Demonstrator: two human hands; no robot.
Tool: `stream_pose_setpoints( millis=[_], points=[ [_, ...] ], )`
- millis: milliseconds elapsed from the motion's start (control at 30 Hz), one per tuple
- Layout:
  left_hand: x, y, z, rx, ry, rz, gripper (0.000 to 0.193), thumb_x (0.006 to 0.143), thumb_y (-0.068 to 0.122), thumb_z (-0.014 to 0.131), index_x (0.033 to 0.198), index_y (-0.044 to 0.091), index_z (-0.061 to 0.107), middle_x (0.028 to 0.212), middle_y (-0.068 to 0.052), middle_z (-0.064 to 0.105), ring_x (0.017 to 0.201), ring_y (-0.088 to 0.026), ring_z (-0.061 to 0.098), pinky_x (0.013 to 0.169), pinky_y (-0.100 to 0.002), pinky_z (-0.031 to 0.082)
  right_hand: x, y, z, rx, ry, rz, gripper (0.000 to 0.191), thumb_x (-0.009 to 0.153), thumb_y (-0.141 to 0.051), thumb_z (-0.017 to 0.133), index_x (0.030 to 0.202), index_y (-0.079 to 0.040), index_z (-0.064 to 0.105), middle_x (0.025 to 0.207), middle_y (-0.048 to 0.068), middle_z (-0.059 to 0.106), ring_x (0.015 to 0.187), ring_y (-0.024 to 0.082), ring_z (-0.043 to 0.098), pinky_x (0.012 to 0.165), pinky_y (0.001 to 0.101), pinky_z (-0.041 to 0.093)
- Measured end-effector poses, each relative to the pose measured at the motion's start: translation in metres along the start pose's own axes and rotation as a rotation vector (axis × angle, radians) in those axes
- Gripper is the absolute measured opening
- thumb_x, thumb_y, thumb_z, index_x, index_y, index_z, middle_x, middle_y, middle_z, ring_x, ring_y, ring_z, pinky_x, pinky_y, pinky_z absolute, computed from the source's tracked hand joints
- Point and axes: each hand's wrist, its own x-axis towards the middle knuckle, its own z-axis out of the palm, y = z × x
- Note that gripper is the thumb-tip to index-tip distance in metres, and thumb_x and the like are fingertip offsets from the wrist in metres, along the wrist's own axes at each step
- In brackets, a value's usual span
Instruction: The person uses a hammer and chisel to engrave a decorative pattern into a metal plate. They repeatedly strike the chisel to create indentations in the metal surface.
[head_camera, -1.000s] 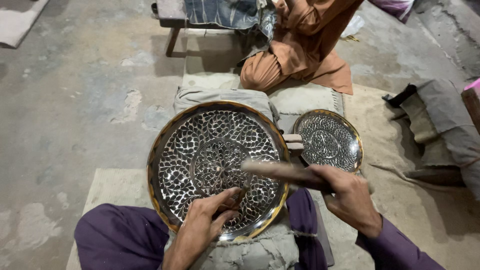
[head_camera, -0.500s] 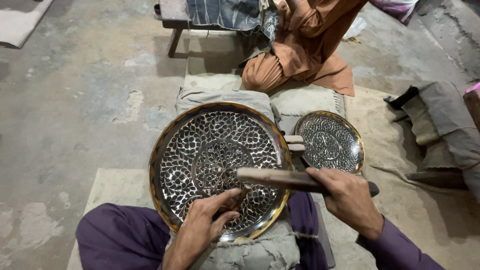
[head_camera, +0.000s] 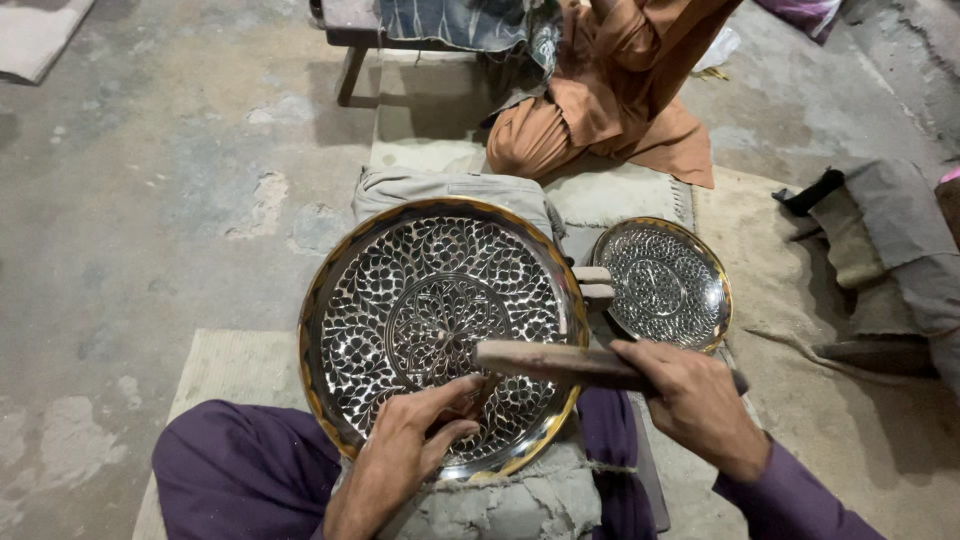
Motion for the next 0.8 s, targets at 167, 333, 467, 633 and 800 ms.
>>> stream_pose_setpoints(
  millis=[167,333,467,633,800],
  points=[
    [-0.002,0.005,-0.003,0.000,-0.017,-0.067,0.055,0.085,0.017,0.074,0.139,0.017,0.063,0.101,-0.008,0.081,0.087,-0.017,0.081,0.077,-0.033,0.064,-0.005,0.005,0.013,0.306,-0.089,0.346,0.041,0.086,-0.004,0.070,0.126,-0.011,0.063,0.102,0.008,0.074,0.087,0.023,0.074,0.075,0.0366,0.066],
    [-0.002,0.010,-0.006,0.001,-0.008,-0.040,0.051,0.085,0.017,0.075,0.135,0.017,0.063,0.097,-0.009,0.081,0.082,-0.017,0.080,0.075,-0.033,0.063,-0.007,-0.003,0.005,-0.278,0.075,-0.030,0.048,0.074,0.001,0.064,0.120,-0.013,0.070,0.108,0.007,0.077,0.088,0.026,0.075,0.074,0.0408,0.060],
    [-0.003,0.011,-0.005,-0.006,0.039,0.020,0.051,0.085,0.016,0.076,0.134,0.015,0.064,0.097,-0.010,0.081,0.082,-0.018,0.080,0.073,-0.033,0.062,-0.002,-0.012,-0.002,0.434,0.023,0.118,0.042,0.080,-0.001,0.069,0.121,-0.006,0.060,0.095,0.009,0.074,0.084,0.028,0.072,0.074,0.0394,0.059],
    [-0.003,0.011,-0.006,0.009,0.022,-0.006,0.050,0.085,0.016,0.076,0.134,0.016,0.065,0.096,-0.011,0.080,0.082,-0.019,0.079,0.074,-0.034,0.061,-0.004,-0.012,-0.004,-0.266,0.111,-0.035,0.050,0.071,0.002,0.067,0.119,-0.013,0.070,0.107,0.008,0.076,0.089,0.028,0.074,0.076,0.0415,0.058],
    [-0.003,0.013,-0.007,0.012,0.034,0.033,0.050,0.086,0.016,0.076,0.134,0.015,0.064,0.099,-0.011,0.080,0.085,-0.019,0.080,0.076,-0.034,0.061,-0.006,-0.009,-0.001,0.100,-0.024,0.259,0.048,0.079,-0.001,0.070,0.126,-0.012,0.064,0.103,0.010,0.073,0.089,0.028,0.072,0.075,0.0408,0.061]
  ],
)
